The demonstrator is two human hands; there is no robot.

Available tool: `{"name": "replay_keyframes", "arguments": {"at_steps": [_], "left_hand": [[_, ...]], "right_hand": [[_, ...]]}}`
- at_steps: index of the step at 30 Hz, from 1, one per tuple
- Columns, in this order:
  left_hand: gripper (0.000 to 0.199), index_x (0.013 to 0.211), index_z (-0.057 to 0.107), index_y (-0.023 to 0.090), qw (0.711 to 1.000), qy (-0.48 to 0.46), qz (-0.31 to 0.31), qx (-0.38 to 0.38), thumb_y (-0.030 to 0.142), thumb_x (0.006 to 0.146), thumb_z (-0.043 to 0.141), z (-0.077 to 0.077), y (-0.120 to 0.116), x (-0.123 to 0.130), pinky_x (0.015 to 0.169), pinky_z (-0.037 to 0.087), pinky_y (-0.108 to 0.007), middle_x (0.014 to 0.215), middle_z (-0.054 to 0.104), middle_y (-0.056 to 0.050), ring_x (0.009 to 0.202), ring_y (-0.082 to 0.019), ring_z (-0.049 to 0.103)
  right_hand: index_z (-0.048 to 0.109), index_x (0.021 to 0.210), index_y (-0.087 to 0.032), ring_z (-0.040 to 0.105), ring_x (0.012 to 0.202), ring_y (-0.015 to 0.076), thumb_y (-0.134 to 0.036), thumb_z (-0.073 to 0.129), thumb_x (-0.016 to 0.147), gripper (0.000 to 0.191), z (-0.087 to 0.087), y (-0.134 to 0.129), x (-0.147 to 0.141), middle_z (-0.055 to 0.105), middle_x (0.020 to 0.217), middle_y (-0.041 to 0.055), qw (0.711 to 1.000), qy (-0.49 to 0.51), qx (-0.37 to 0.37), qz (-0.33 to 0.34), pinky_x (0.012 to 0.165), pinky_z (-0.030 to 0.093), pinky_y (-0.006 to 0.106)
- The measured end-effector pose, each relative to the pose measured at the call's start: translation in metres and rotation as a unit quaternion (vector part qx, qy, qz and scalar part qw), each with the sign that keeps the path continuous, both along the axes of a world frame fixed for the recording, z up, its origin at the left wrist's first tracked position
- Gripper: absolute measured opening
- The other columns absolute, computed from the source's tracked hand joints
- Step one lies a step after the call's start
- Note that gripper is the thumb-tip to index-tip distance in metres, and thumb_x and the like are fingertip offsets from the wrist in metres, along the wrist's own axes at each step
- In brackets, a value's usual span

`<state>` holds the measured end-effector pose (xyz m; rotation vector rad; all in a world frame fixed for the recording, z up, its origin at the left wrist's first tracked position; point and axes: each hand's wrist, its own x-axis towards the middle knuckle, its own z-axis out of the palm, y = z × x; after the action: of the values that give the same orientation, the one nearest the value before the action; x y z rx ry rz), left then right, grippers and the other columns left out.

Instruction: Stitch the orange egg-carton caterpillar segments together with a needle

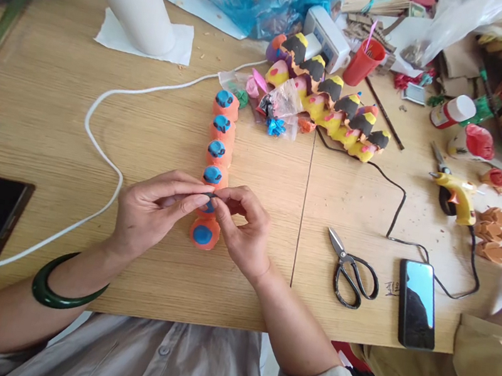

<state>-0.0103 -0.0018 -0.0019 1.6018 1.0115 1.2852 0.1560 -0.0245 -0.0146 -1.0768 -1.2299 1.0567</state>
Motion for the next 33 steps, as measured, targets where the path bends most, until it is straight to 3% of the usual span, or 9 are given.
{"name": "replay_keyframes", "arguments": {"at_steps": [4, 10, 14, 21, 26, 33], "left_hand": [[0.021, 0.108, 0.084, 0.028, 1.000, 0.005, 0.002, 0.000, 0.014, 0.092, 0.079, 0.0004, -0.0003, -0.0011, 0.085, 0.062, -0.021, 0.101, 0.081, 0.001, 0.094, -0.013, 0.076], [0.020, 0.108, 0.084, 0.027, 1.000, -0.003, 0.001, -0.016, 0.016, 0.092, 0.079, 0.0005, 0.0002, -0.0003, 0.080, 0.063, -0.020, 0.102, 0.081, 0.000, 0.094, -0.013, 0.076], [0.018, 0.106, 0.084, 0.026, 1.000, 0.006, 0.004, -0.014, 0.017, 0.092, 0.079, 0.0002, 0.0007, 0.0004, 0.084, 0.062, -0.021, 0.100, 0.081, 0.000, 0.093, -0.013, 0.076], [0.013, 0.103, 0.085, 0.025, 1.000, 0.006, 0.011, -0.018, 0.020, 0.092, 0.080, 0.0025, 0.0005, 0.0008, 0.074, 0.062, -0.018, 0.097, 0.081, -0.001, 0.089, -0.013, 0.077], [0.011, 0.102, 0.085, 0.024, 0.999, 0.001, 0.006, -0.037, 0.023, 0.092, 0.079, 0.0023, -0.0007, 0.0011, 0.075, 0.065, -0.021, 0.097, 0.080, -0.001, 0.087, -0.014, 0.077], [0.014, 0.103, 0.084, 0.025, 1.000, -0.007, 0.000, -0.028, 0.018, 0.092, 0.079, 0.0016, -0.0012, 0.0008, 0.075, 0.063, -0.016, 0.097, 0.080, 0.001, 0.087, -0.011, 0.077]], "right_hand": [[0.073, 0.097, -0.024, 0.066, 0.069, 0.0087, -0.025, 0.072, 0.097, 0.001, -0.0008, -0.0007, 0.0001, 0.071, 0.088, -0.0014, 1.000, 0.004, 0.003, 0.002, 0.062, 0.057, 0.024], [0.074, 0.105, -0.025, 0.066, 0.071, 0.0099, -0.028, 0.075, 0.095, 0.010, 0.0003, -0.0003, -0.0008, 0.071, 0.090, -0.0012, 1.000, 0.009, -0.011, -0.003, 0.064, 0.059, 0.025], [0.073, 0.098, -0.025, 0.065, 0.068, 0.0087, -0.028, 0.073, 0.096, 0.004, 0.0017, -0.0005, -0.0006, 0.072, 0.089, -0.0014, 1.000, 0.004, 0.000, -0.001, 0.064, 0.058, 0.025], [0.073, 0.099, -0.024, 0.067, 0.070, 0.0101, -0.039, 0.073, 0.096, 0.015, 0.0015, 0.0003, -0.0002, 0.073, 0.088, -0.0006, 0.999, 0.007, -0.034, 0.006, 0.064, 0.059, 0.025], [0.073, 0.093, -0.024, 0.066, 0.066, 0.0079, -0.034, 0.072, 0.098, 0.011, 0.0017, 0.0012, 0.0001, 0.072, 0.085, -0.0019, 1.000, 0.016, -0.015, 0.012, 0.064, 0.059, 0.023], [0.073, 0.096, -0.024, 0.068, 0.068, 0.0094, -0.038, 0.074, 0.096, 0.014, 0.0005, 0.0012, -0.0002, 0.074, 0.087, -0.0014, 0.999, 0.015, -0.033, 0.017, 0.065, 0.060, 0.024]]}}
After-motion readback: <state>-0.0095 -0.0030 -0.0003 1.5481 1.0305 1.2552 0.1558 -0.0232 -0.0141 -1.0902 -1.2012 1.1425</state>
